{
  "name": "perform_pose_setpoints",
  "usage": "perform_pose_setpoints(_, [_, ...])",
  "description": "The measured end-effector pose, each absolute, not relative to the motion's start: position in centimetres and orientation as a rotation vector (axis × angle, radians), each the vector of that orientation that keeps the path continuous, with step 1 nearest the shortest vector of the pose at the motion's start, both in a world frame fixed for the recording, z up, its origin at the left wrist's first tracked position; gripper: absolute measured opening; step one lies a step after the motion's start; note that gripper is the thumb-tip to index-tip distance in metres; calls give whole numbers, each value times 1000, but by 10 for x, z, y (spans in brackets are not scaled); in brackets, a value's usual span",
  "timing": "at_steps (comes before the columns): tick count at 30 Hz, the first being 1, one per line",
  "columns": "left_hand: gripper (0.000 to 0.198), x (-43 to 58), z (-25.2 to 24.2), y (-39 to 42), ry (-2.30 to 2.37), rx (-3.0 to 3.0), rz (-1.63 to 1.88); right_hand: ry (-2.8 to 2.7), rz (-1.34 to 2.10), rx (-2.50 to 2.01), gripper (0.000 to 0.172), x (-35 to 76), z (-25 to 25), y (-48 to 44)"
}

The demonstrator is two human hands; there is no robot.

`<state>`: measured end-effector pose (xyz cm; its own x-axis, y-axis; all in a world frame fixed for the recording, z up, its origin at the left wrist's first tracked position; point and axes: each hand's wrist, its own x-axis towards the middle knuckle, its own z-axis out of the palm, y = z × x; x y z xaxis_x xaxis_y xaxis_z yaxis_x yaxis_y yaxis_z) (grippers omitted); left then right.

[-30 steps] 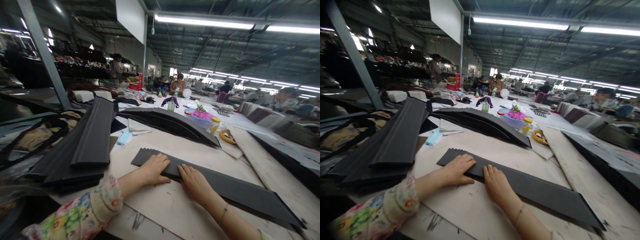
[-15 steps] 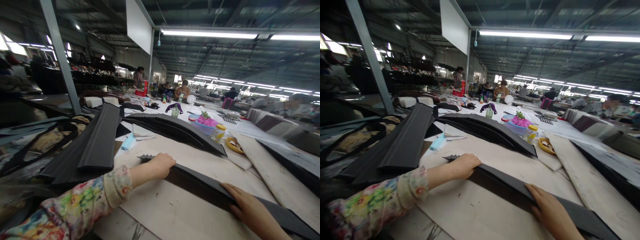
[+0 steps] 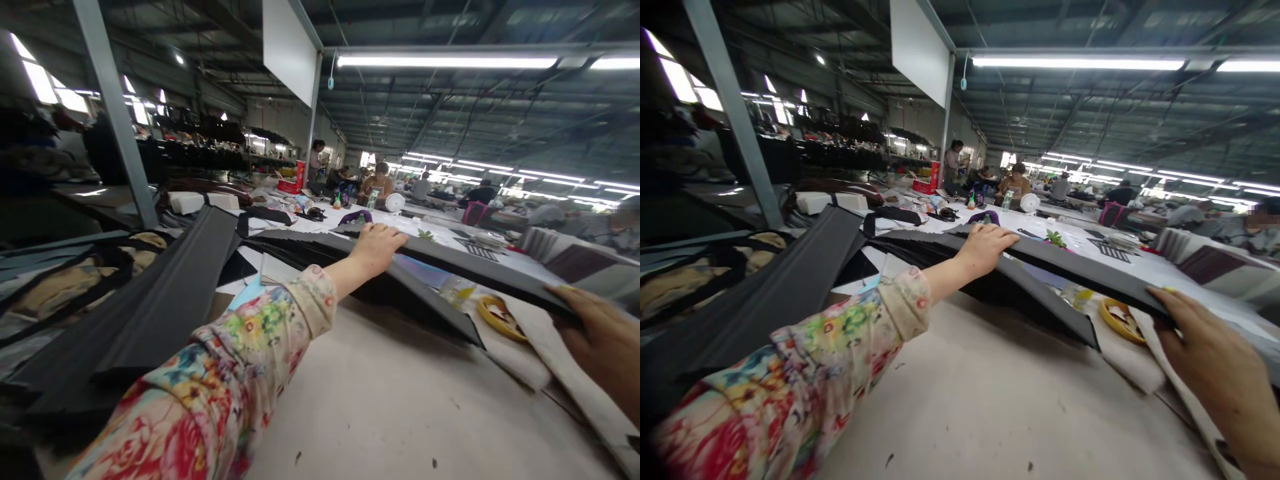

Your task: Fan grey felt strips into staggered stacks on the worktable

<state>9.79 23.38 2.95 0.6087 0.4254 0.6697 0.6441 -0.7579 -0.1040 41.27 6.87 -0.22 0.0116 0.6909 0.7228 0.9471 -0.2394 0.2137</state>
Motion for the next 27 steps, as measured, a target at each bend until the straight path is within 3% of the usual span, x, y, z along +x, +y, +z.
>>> perform_pose_setpoints(4, [46,108,11,276,-1065,-2492,-989,-1726,-1074,-1869,50,401,-24,125])
perform_pose_setpoints(12, [47,108,-49,309,-1306,-2691,-820,-2072,-532,-1995,48,409,-112,168])
perform_pose_setpoints(27, [47,115,-41,316,-1284,-2739,-827,-1952,-607,-2047,48,407,-106,162])
